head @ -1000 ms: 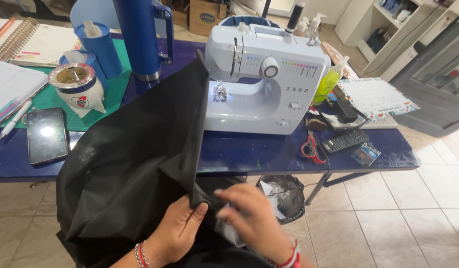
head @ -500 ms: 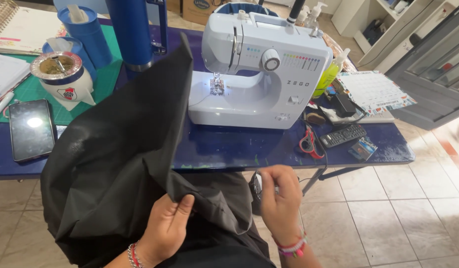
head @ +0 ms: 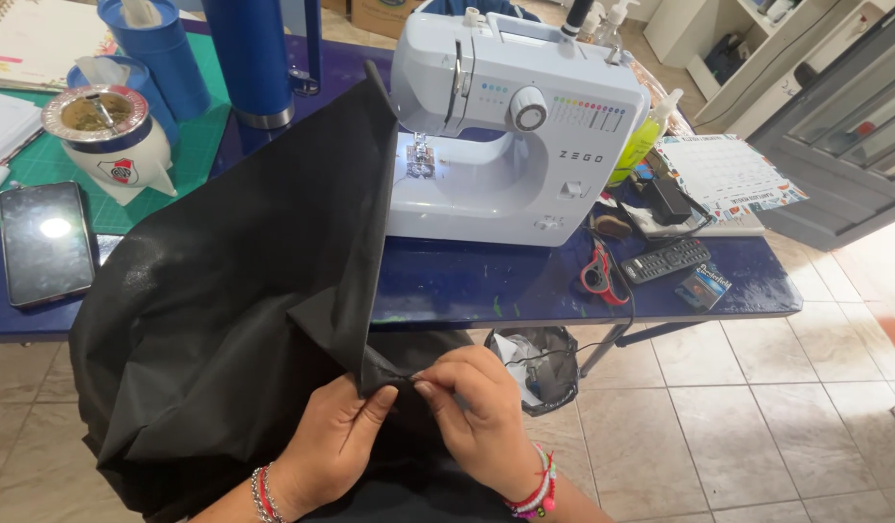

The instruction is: Sewing a piece of black fabric using a sewing machine

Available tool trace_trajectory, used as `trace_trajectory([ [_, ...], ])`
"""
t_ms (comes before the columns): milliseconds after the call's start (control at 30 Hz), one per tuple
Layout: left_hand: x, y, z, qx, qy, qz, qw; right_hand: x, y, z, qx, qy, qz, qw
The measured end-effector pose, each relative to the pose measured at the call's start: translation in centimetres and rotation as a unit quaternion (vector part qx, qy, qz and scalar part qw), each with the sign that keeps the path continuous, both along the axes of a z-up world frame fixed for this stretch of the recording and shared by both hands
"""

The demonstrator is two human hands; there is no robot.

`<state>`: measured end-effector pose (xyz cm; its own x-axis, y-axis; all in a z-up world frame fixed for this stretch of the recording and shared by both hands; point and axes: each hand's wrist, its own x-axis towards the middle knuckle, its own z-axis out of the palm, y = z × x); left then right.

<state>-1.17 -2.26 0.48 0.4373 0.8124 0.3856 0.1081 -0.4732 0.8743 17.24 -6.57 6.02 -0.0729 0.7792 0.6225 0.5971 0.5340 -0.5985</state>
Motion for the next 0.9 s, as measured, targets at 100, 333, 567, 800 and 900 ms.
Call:
trace_trajectory([
  [100,-0.1,0.0,-0.9,0.017,0.01,0.01,1.0,0.1,0.0,0.1,0.029,-0.012,-0.037,0.999],
  [333,-0.2,0.0,-1.0,-0.072,-0.039,0.012,0.997,1.9,-0.1,0.1,0.064,-0.004,-0.133,0.989],
  [567,-0.1,0.2,-0.6,-0.178,-0.115,-0.015,0.977,3.2,-0.2,-2.8,-0.017,0.236,-0.191,0.953],
  [800,0.2,-0.2,-0.5,-0.224,-0.158,-0.02,0.961,1.3,-0.7,-2.1,0.014,-0.02,-0.02,0.999],
  [900,0.9,-0.5,-0.3,-0.253,-0.224,-0.037,0.941,0.8,-0.5,-1.5,0.071,-0.056,-0.019,0.996],
])
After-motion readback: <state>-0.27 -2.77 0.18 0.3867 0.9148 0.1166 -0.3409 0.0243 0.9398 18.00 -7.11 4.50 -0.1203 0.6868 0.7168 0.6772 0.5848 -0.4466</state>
